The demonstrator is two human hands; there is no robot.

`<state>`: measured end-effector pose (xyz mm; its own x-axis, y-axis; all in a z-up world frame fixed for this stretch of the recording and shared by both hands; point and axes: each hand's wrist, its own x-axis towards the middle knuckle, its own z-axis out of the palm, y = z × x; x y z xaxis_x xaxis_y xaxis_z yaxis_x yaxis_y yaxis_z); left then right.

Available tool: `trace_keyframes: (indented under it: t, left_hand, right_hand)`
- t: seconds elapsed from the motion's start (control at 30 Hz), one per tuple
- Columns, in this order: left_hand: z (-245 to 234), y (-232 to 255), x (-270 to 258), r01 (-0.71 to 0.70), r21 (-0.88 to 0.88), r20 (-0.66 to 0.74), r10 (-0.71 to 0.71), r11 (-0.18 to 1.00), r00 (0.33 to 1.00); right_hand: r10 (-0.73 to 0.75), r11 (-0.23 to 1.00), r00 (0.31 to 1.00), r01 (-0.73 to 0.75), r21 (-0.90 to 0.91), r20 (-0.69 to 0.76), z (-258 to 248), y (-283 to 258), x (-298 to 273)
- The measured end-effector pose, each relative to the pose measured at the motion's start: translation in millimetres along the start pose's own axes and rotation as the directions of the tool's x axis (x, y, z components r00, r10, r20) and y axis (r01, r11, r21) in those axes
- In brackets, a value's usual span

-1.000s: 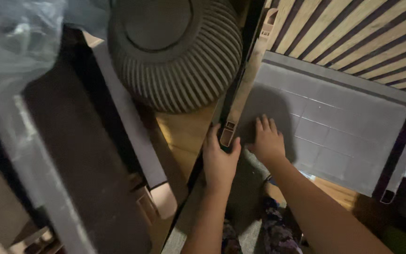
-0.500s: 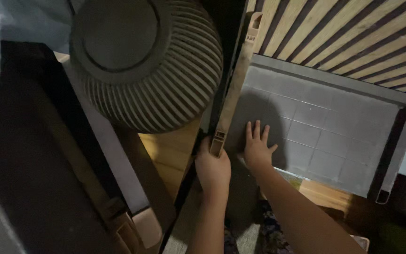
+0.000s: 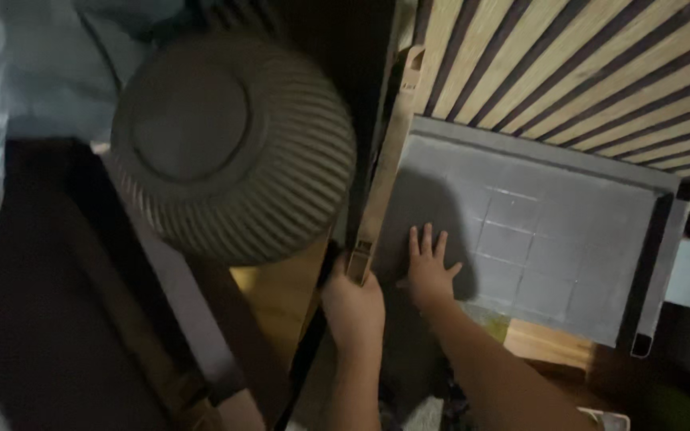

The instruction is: The person assembles a small wooden drawer unit by removing the top cover, opening drawers, and then reattaching the cover and side panels. The person handles the drawer unit, top cover, and side panels throughout the process.

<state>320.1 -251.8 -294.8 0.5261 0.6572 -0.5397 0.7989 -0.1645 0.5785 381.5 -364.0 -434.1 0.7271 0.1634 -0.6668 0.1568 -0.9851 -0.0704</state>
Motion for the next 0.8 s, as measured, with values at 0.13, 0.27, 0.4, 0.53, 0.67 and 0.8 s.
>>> trace_keyframes:
  t: [0.13, 0.27, 0.4, 0.53, 0.67, 0.8]
  left_hand:
    - [-11, 7, 0, 0.081, 0.115, 0.122, -0.095, 0.990, 0.988]
    - [-19, 21, -36, -0.199, 0.123, -0.048, 0.207, 0.972, 0.977]
    - [-2, 66, -54, -0.588, 0.060, -0.011, 0.590, 0.806, 0.807]
    - [30, 144, 17, -0.641, 0.035, -0.054, 0.642, 0.767, 0.765]
    - [48, 173, 71, -0.581, 0.245, -0.048, 0.608, 0.777, 0.793]
    - [46, 180, 96, -0.516, 0.230, -0.102, 0.548, 0.825, 0.830]
  right_hand:
    - [0.017, 1.000, 0.999, -0.016, -0.025, 0.049, -12, 2, -7]
    - [-0.047, 0.999, 0.998, 0.047, -0.014, -0.043, -29, 18, 3]
    - [-0.087, 0.990, 0.952, 0.115, 0.079, -0.295, -51, 55, 50]
    - [-0.202, 0.975, 0.878, 0.223, -0.003, -0.433, -82, 75, 112]
    - [-0.230, 0.946, 0.819, 0.315, 0.077, -0.526, -99, 80, 123]
    - [-0.066, 0.857, 0.753, 0.379, 0.349, -0.655, -135, 62, 127]
